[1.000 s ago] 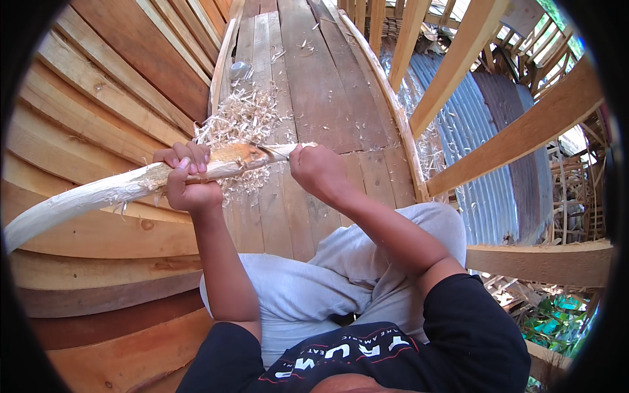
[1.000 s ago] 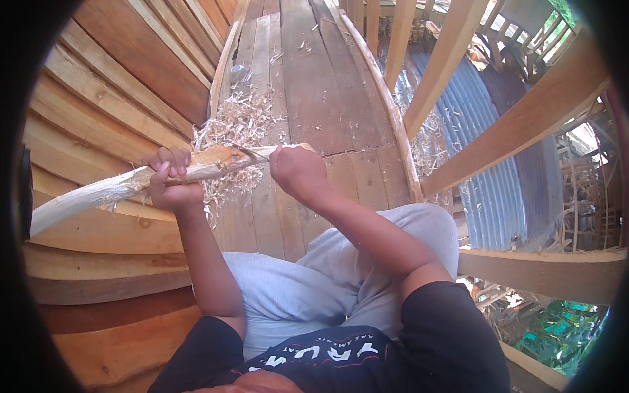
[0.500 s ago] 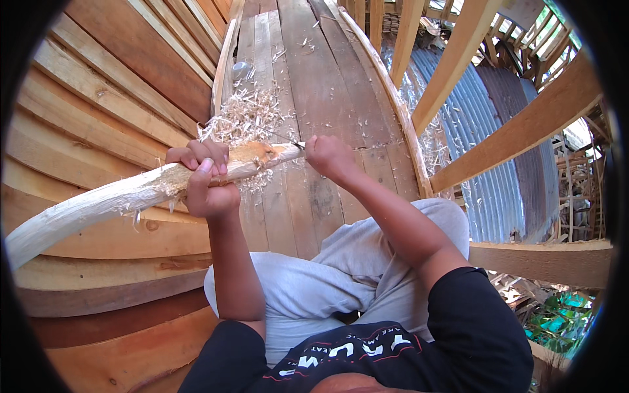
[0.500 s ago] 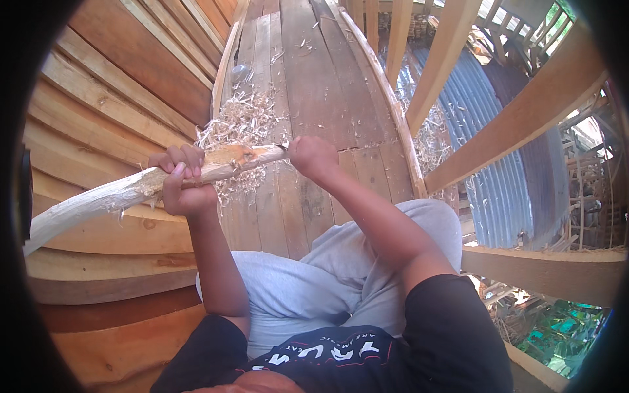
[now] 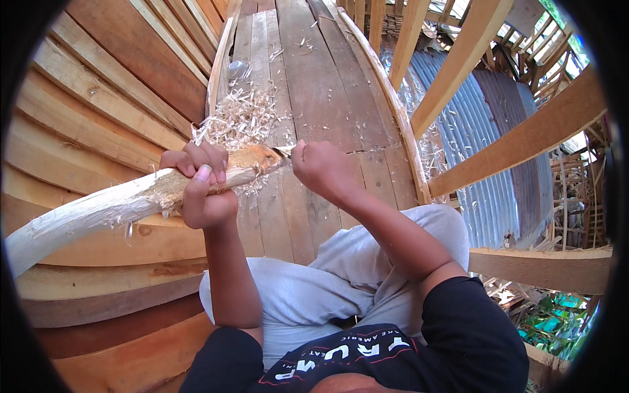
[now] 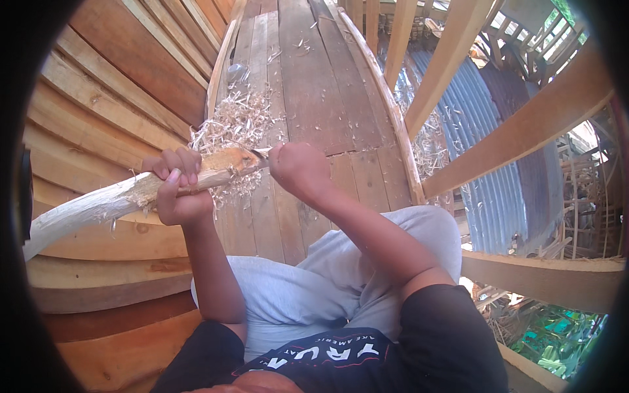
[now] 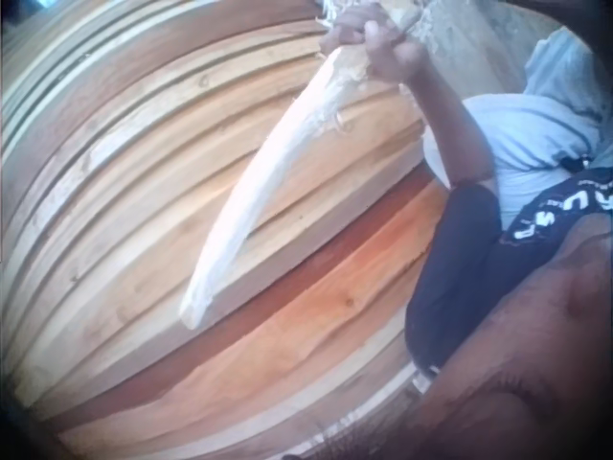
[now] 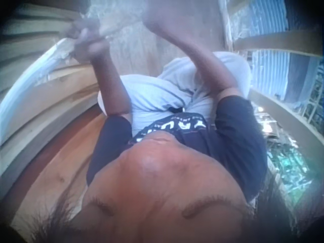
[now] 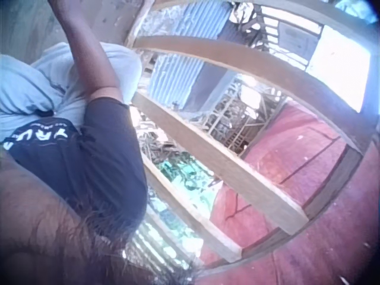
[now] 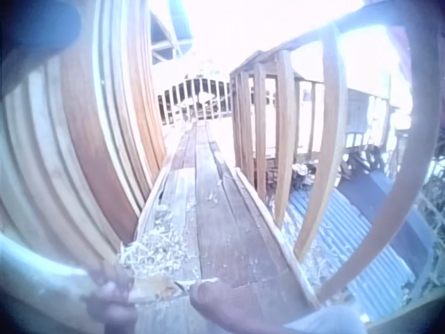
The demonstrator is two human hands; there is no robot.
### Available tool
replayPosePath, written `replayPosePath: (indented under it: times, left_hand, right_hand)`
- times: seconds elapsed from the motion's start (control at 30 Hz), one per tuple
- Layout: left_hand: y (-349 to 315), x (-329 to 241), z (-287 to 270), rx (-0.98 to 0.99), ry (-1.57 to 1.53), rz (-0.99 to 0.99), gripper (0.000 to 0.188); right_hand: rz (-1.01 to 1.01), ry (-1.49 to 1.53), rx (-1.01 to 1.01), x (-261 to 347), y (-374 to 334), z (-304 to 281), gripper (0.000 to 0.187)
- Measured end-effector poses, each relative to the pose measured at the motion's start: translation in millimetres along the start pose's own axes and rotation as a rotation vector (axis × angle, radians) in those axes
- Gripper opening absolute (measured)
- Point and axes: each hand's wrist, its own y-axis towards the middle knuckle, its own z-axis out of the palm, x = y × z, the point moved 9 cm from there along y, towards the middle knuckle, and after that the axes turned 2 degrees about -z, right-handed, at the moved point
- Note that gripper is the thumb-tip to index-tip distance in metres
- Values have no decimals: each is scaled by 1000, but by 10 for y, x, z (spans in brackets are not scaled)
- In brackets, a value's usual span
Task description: The person carves a long piece of wood using a knife, removing shavings and shaping the surface. The person holds the wood with one hand and uses the knife with the other to peel and smooth the wood.
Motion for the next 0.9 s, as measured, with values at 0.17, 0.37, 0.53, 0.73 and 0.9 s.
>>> replayPosePath:
  times: [0.17, 0.37, 0.53, 0.73, 0.9]
  left_hand:
    - [49, 53, 24, -28, 11, -2, 20]
    - [35, 22, -54, -21, 11, -11, 20]
    - [67, 60, -50, -81, 51, -53, 20]
    - [47, 24, 24, -11, 73, -53, 20]
    - [64, 69, -39, -50, 39, -64, 20]
  right_hand:
    - [34, 27, -46, -525, 331, 246, 48]
    - [36, -43, -125, -229, 148, 80, 51]
    - [16, -22, -118, -586, 405, 246, 50]
    - [-60, -62, -119, -114, 126, 62, 50]
    - [50, -65, -130, -554, 381, 225, 48]
